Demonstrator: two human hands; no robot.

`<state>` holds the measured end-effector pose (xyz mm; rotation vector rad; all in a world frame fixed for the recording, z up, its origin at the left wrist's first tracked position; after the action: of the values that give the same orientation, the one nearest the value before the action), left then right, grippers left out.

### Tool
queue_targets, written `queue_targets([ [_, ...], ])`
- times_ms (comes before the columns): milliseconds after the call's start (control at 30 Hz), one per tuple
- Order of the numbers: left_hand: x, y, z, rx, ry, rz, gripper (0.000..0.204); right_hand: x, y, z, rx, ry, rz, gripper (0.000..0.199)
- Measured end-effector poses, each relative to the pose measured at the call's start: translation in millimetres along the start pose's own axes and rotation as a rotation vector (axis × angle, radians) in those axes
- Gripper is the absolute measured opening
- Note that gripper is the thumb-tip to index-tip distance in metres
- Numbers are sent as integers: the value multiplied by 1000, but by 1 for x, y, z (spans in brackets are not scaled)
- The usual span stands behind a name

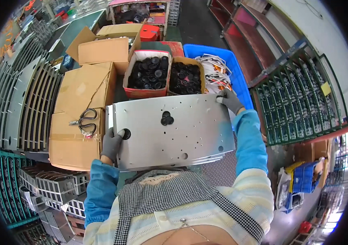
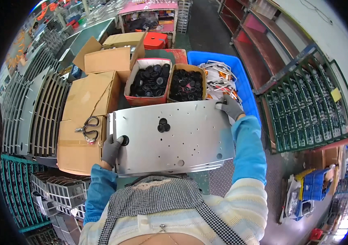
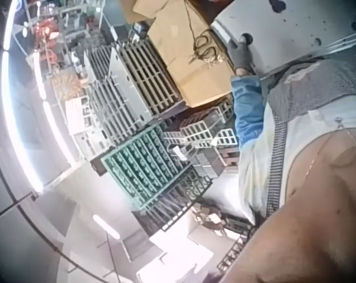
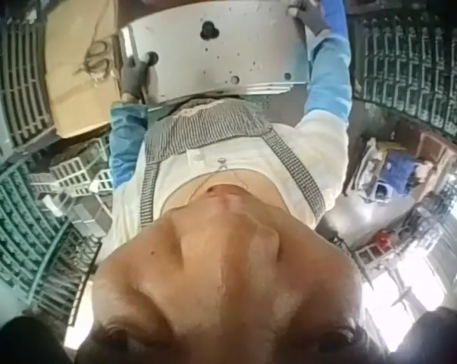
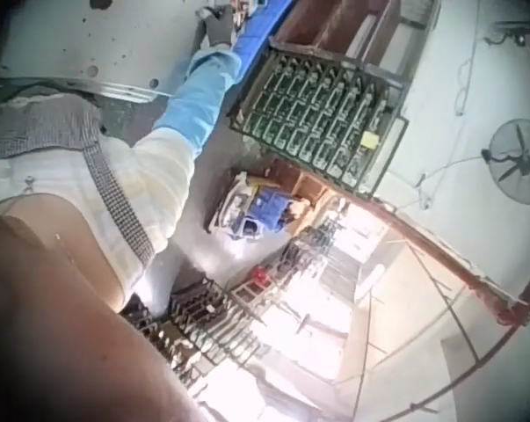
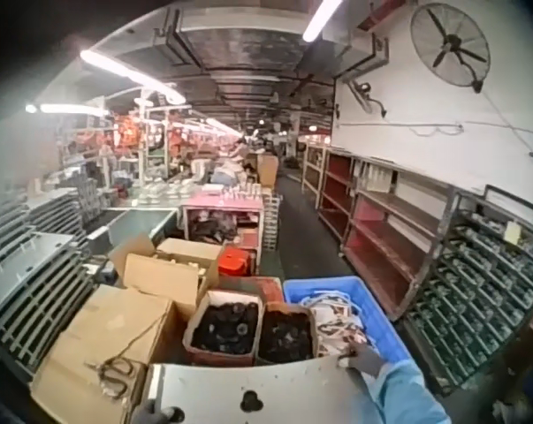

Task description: The recorder inserts black rubber grommets or stoppers into pre-drilled holes in a metal chassis panel.

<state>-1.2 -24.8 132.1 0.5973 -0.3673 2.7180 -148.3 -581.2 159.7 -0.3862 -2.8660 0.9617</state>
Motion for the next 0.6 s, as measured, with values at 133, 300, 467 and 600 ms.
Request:
queue_targets([
  [133, 3, 5, 5, 52, -27, 14, 37, -10, -27, 8, -481, 124, -94, 25],
  [300, 19, 6, 18, -31, -27, 61, 37, -38, -35, -14, -30, 150, -340, 31],
  [467, 20, 5, 14, -29, -25, 80, 37, -61, -31, -20, 78, 286, -503, 38],
  [600, 4, 3, 5, -40, 95, 85, 40, -72, -28, -6, 505, 0, -427, 39],
])
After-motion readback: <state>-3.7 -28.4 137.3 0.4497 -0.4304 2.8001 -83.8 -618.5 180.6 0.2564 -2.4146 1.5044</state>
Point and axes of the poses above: each hand's wrist, its own x-axis away from the middle knuckle, its own y-axis out of the palm, z = x × y, the point moved 3 cm from there along -x, towards the middle knuckle, and after that the axes turned 11 degrees about -y, right-handed, at the moved point
